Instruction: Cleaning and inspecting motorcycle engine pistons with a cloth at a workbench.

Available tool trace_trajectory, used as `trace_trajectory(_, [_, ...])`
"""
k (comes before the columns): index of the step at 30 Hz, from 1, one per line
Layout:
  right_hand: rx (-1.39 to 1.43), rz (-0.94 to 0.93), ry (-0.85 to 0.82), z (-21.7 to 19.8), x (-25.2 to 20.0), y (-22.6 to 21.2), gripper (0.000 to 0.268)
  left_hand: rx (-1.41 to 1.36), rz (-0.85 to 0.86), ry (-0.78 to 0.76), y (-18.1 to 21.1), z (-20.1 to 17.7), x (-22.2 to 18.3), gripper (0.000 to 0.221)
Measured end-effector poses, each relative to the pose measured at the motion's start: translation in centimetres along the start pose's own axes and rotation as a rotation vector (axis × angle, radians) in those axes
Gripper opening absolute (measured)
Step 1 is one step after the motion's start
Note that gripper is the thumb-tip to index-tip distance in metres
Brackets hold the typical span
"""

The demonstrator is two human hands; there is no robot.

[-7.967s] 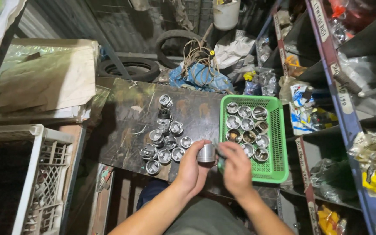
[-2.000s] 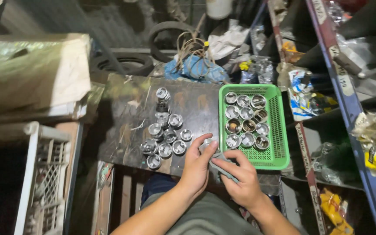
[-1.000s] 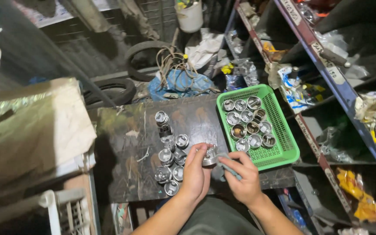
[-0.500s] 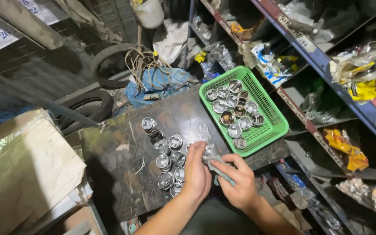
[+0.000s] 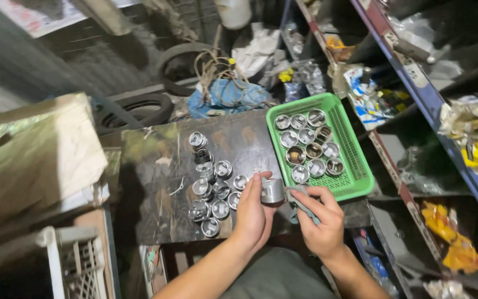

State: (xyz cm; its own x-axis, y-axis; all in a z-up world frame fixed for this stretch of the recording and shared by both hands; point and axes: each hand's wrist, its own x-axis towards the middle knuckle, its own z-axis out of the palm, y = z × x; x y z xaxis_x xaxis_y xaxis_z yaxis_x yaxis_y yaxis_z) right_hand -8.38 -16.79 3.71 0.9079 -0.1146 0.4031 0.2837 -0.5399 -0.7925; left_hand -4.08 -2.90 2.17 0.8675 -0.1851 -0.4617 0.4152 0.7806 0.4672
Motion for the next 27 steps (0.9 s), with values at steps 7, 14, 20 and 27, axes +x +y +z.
trace_trajectory(7, [0.145, -0.342, -0.229, -1.1, 1.1, 2.0, 0.045, 0.201, 0.246, 0.079, -3.3, 0.4, -1.1, 0.038])
trace_trajectory(14, [0.169, -0.362, -0.197, -0.2, 2.5, 4.2, 0.044, 0.045, 0.301, 0.149, -4.0, -0.4, -1.7, 0.035])
trace_trajectory(20, [0.254, -0.448, -0.27, 0.7, 2.2, 3.2, 0.044, 0.048, 0.328, 0.194, -3.5, -0.1, -1.3, 0.037])
trace_trajectory(27, [0.09, -0.348, -0.166, 2.7, 3.3, 1.4, 0.044, 0.328, 0.449, 0.127, -2.5, -3.1, 1.3, 0.034])
